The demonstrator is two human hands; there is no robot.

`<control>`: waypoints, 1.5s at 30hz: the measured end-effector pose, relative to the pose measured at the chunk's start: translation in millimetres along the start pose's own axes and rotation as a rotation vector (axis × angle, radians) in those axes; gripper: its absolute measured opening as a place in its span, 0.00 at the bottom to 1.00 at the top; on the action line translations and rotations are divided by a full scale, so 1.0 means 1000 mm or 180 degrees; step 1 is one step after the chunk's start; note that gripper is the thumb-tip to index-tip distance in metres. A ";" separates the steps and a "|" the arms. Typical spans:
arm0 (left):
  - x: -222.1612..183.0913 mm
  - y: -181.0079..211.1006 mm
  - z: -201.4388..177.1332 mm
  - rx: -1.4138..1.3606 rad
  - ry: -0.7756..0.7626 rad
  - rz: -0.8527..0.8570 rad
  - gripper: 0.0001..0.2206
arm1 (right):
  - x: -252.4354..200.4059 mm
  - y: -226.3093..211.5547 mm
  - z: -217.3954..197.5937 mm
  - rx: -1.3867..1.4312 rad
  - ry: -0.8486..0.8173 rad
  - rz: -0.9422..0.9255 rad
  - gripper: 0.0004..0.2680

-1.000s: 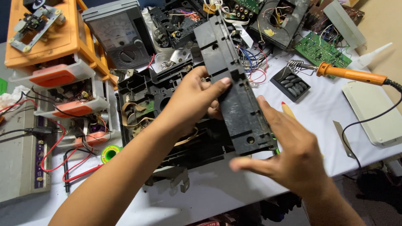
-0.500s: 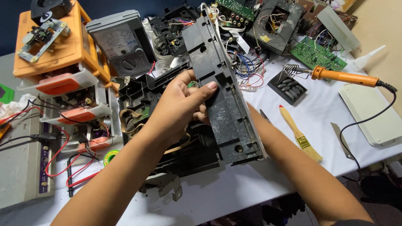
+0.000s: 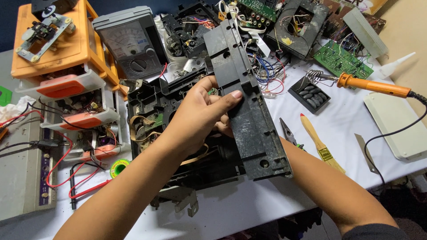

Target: Disassembling an electronic device by removing screws and plastic housing components on a workbench.

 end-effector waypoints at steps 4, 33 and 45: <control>0.000 0.001 -0.001 0.0084 -0.0005 0.0031 0.19 | 0.030 0.070 0.010 -0.0121 0.0055 -0.0224 0.08; -0.015 0.011 -0.001 -0.0054 -0.0267 0.0005 0.22 | 0.007 -0.005 -0.007 -0.1028 0.0402 -0.1918 0.08; 0.001 -0.004 0.001 0.0017 -0.0248 -0.0096 0.19 | -0.008 0.010 -0.102 0.0539 0.2066 -0.1846 0.09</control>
Point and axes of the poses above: each hand's wrist, its own x-axis towards the middle knuckle, its own z-axis out of the palm, y = z × x, the point moved 6 cm from there along x, towards the middle knuckle
